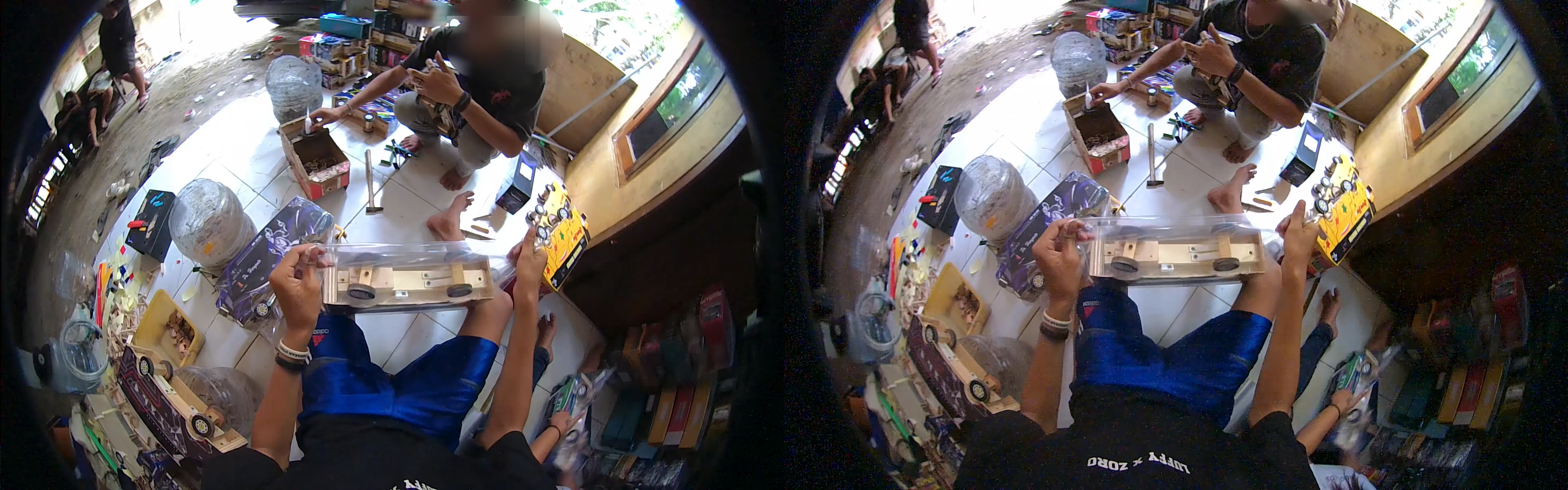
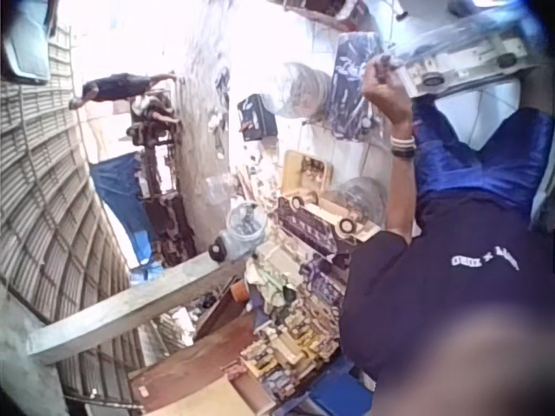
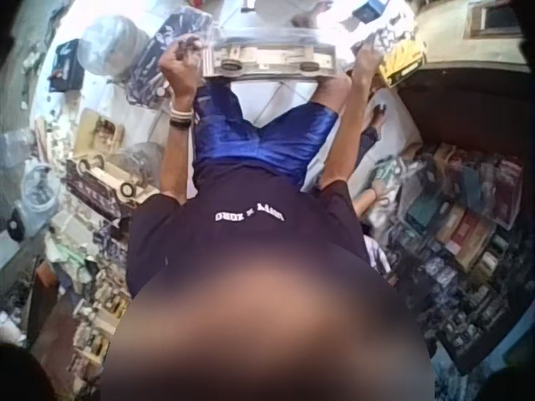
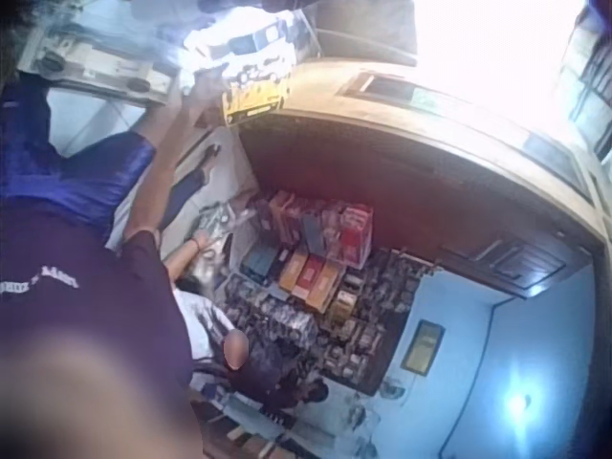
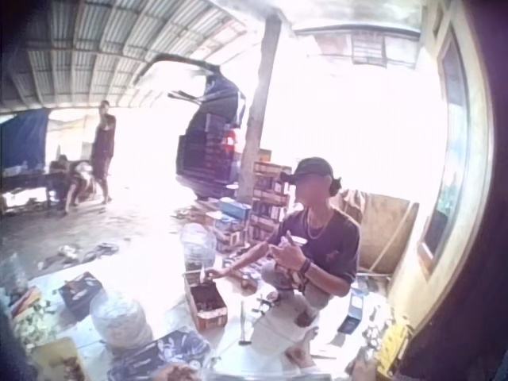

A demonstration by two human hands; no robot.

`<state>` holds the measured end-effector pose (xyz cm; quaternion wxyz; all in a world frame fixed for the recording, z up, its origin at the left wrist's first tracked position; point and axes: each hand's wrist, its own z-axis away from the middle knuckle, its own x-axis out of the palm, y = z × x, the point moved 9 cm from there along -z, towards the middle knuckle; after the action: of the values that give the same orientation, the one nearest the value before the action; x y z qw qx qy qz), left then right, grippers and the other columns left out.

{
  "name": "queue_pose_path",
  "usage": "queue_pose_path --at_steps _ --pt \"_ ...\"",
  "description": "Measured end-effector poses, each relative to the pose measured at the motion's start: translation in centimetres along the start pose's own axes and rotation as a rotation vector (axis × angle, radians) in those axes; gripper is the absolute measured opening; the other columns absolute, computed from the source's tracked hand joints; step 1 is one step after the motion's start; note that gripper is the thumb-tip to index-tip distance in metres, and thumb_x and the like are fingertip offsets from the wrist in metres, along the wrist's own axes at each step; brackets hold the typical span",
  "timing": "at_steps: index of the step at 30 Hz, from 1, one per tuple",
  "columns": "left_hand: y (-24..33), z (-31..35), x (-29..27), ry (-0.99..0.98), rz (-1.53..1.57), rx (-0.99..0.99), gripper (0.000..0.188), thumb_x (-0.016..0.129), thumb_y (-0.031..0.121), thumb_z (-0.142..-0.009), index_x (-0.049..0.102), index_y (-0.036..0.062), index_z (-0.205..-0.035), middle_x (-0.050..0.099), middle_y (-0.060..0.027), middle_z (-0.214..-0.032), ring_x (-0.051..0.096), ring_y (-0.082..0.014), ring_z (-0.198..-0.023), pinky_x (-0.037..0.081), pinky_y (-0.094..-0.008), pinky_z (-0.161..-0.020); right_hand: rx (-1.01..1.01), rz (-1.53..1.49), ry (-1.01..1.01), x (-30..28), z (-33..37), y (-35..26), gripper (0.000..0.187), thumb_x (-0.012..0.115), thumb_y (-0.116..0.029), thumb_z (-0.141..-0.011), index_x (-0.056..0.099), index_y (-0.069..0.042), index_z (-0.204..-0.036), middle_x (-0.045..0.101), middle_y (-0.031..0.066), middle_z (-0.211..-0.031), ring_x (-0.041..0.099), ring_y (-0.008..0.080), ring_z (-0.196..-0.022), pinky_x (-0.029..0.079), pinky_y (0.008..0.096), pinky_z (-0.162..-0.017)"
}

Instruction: The person sits on the floor and wraps wooden toy cars in clear plastic bags, then seals them with a tape dispenser. They handle multiple toy cars one by one, placing the wrapped items into a box.

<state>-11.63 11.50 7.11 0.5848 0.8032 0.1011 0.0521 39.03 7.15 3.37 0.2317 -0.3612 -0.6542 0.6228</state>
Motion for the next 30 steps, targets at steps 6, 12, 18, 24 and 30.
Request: queue_pose_path --at_steps 6,12,18,24,30 --pt "-0.4 0.1 2.7 -0.058 0.016 -0.004 0.029 0.060 0.021 -0.111 0.070 -0.0034 -0.101 0.062 -0.0030 -0.066 0.062 -0.0084 -0.056 0.055 -0.0273 -0.049 -0.150 0.190 0.030 -4.4 0.6 -0.3 0.077 0.058 -0.059 -0.107 0.062 -0.001 -0.057 0.059 0.0056 -0.052 0.060 0.0145 -0.049 0.046 0.0299 -0.051" --pt "1.0 0.7 4.2 -0.049 0.068 -0.118 0.025 0.055 0.015 -0.111 0.069 -0.0033 -0.122 0.067 -0.0044 -0.076 0.066 -0.0078 -0.060 0.055 -0.0247 -0.047 -0.031 0.417 0.196 -7.2 0.9 -0.2 0.064 0.073 -0.048 -0.101 0.071 0.001 -0.060 0.064 0.0059 -0.054 0.060 0.0125 -0.051 0.046 0.0306 -0.054" --pt "2.2 0.8 4.6 -0.038 0.089 -0.106 0.048 0.053 0.006 -0.107 0.049 -0.0078 -0.153 0.074 -0.0134 -0.105 0.076 -0.0154 -0.075 0.056 -0.0218 -0.048 0.041 0.407 0.251 -9.0 1.2 0.3 0.050 0.091 -0.044 -0.081 0.077 0.001 -0.064 0.068 0.0061 -0.058 0.062 0.0140 -0.054 0.050 0.0333 -0.060" --pt "1.6 0.6 4.7 -0.045 0.157 -0.161 0.051 0.053 0.003 -0.106 0.046 -0.0095 -0.155 0.075 -0.0210 -0.116 0.080 -0.0261 -0.097 0.055 -0.0202 -0.049 0.030 0.466 0.237 -10.0 -0.4 2.0 0.044 0.098 -0.035 -0.069 0.070 -0.001 -0.064 0.068 0.0064 -0.062 0.061 0.0148 -0.056 0.049 0.0325 -0.058" --pt "0.8 0.7 4.9 -0.084 0.226 -0.225 0.051 0.052 0.003 -0.105 0.045 -0.0090 -0.155 0.075 -0.0201 -0.114 0.081 -0.0284 -0.097 0.054 -0.0192 -0.048 -0.129 0.746 0.252 -9.0 -1.2 -0.5 0.050 0.097 -0.023 -0.065 0.066 -0.005 -0.100 0.074 0.0157 -0.089 0.074 0.0310 -0.086 0.056 0.0441 -0.075"
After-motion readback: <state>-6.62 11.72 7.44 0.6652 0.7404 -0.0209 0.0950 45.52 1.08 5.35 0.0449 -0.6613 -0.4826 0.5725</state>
